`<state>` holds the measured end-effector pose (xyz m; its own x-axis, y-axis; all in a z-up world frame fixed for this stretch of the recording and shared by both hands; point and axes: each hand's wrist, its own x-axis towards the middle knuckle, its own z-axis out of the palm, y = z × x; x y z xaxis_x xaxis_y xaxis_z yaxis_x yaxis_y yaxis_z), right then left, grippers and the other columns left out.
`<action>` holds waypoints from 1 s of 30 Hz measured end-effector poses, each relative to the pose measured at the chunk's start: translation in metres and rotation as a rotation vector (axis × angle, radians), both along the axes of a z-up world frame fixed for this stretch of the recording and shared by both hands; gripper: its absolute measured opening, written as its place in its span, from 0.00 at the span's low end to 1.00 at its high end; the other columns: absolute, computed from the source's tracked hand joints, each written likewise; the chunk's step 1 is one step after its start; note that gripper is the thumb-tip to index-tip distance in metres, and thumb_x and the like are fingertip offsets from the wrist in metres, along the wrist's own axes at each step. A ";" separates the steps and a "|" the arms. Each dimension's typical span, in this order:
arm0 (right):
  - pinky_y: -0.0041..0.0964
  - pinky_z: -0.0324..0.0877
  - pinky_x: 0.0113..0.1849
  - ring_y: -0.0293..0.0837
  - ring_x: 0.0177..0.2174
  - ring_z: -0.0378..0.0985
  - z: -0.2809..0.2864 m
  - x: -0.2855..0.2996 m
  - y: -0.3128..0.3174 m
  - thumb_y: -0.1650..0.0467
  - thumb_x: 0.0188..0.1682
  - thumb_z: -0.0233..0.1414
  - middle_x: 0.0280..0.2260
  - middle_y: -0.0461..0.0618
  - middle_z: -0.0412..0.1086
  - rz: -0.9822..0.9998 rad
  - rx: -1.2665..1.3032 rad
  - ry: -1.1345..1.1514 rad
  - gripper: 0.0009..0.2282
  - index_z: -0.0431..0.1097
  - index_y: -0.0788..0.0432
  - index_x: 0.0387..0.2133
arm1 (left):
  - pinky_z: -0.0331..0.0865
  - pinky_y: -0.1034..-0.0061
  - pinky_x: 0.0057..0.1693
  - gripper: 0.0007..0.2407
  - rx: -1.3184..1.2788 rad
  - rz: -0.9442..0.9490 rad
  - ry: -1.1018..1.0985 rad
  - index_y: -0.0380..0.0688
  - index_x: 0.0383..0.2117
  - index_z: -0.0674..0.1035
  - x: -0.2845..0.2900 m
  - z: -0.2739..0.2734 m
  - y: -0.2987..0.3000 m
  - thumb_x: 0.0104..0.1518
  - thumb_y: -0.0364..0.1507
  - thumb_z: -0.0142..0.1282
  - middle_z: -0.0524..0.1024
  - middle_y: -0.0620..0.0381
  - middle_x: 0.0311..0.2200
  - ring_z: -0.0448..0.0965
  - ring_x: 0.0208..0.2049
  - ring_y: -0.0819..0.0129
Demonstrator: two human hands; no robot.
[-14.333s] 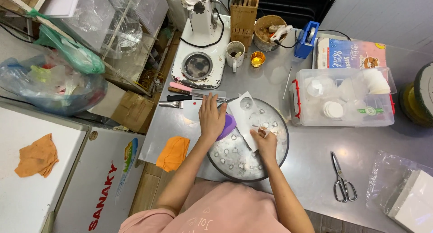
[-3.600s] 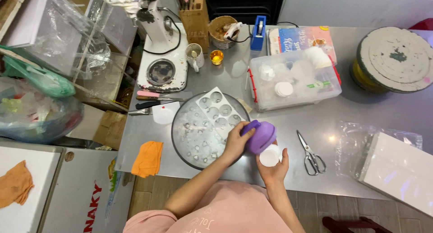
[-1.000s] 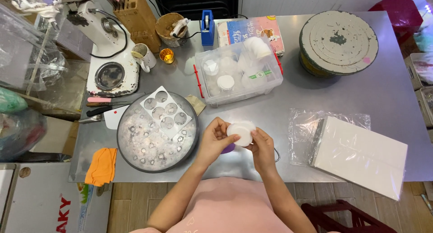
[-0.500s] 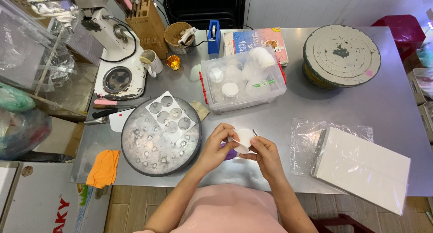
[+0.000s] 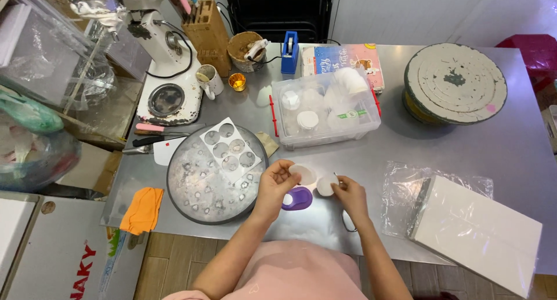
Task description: The recorder cuts out circle shapes from white paper and prepares the paper for use as a stencil or base.
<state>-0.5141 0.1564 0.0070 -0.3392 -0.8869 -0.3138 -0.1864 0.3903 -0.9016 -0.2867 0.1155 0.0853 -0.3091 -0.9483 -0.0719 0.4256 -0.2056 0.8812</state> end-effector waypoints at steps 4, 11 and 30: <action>0.41 0.74 0.36 0.48 0.28 0.82 -0.077 0.004 -0.003 0.68 0.47 0.58 0.27 0.56 0.79 0.111 0.200 0.391 0.16 0.74 0.58 0.49 | 0.71 0.82 0.44 0.08 0.028 0.062 0.055 0.39 0.40 0.76 -0.005 0.030 0.006 0.57 0.21 0.61 0.78 0.59 0.35 0.77 0.36 0.77; 0.47 0.72 0.39 0.53 0.37 0.78 -0.092 0.011 -0.004 0.70 0.43 0.59 0.39 0.57 0.74 0.084 -0.079 0.649 0.18 0.71 0.62 0.47 | 0.70 0.83 0.42 0.11 -0.004 0.037 0.063 0.42 0.39 0.71 -0.001 0.022 0.008 0.58 0.21 0.63 0.76 0.59 0.32 0.75 0.33 0.78; 0.40 0.77 0.38 0.45 0.39 0.76 0.002 -0.001 0.017 0.61 0.40 0.70 0.42 0.49 0.69 0.443 -0.415 -1.131 0.22 0.75 0.63 0.41 | 0.72 0.84 0.39 0.14 -0.023 -0.286 -0.149 0.39 0.42 0.74 -0.022 0.050 0.026 0.55 0.28 0.66 0.81 0.57 0.27 0.81 0.30 0.79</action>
<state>-0.5147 0.1735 0.0094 0.2811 -0.9552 0.0927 0.7179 0.1452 -0.6808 -0.3086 0.1413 0.1356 -0.5507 -0.8266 -0.1161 0.2194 -0.2775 0.9353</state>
